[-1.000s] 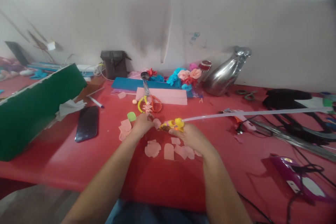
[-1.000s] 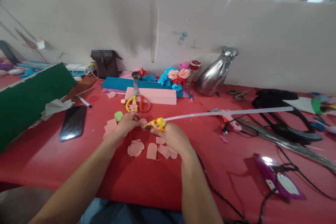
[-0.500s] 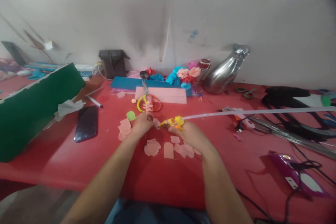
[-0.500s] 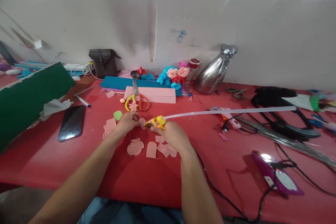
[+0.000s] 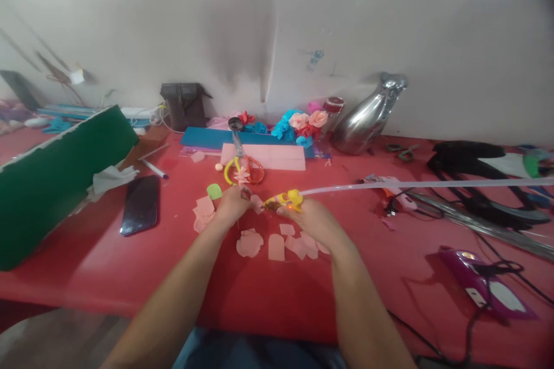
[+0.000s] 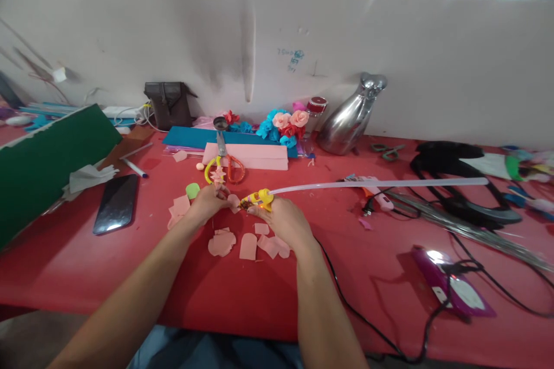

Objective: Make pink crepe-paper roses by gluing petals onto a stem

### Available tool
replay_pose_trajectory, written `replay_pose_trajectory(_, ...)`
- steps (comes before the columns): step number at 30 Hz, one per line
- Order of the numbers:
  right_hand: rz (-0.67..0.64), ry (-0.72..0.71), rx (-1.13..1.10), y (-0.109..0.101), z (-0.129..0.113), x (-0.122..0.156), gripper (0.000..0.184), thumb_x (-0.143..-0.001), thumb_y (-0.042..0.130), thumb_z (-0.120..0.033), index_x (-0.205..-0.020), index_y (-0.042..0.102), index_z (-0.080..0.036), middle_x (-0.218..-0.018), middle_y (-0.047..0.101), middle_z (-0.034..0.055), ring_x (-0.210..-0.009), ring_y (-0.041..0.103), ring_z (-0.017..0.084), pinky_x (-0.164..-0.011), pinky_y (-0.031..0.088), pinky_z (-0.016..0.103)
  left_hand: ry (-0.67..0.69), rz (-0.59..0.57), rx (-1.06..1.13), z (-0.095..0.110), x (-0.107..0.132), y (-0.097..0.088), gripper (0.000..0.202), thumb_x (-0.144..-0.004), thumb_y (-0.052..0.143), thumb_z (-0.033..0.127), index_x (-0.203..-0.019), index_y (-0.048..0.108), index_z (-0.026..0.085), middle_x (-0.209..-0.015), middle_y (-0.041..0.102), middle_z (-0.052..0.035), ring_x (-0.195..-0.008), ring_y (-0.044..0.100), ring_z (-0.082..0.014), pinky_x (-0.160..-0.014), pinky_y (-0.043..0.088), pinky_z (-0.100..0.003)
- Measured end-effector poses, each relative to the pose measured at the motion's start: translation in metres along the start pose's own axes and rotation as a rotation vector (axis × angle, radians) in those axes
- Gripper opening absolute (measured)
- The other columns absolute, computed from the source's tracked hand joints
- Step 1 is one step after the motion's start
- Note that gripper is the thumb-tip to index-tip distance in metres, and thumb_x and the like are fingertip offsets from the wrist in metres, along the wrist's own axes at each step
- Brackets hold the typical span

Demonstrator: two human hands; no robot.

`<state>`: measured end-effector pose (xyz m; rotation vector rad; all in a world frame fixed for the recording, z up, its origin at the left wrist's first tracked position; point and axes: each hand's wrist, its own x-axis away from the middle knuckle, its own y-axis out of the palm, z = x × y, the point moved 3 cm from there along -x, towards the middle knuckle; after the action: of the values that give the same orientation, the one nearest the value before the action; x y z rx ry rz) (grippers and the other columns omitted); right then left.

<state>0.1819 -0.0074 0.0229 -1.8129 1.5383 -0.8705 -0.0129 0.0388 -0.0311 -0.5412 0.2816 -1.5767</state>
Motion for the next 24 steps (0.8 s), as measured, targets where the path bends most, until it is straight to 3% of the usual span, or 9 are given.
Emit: replay_pose_trajectory(24, 0.028, 0.034, 0.021, -0.0036, 0.005, -0.002, 0.033, -0.075, 0.057, -0.05, -0.092, 0.067, -0.024, -0.083, 0.07, 0.0051, -0.077, 0.063, 0.021, -0.06, 0.04, 0.024, 0.002, -0.002, -0.009, -0.0024, -0.0016, 0.0011, 0.021, -0.054, 0.067, 0.018, -0.072, 0.057, 0.017, -0.061, 0.059, -0.0002, -0.058, 0.053, -0.013, -0.052, 0.036, -0.023)
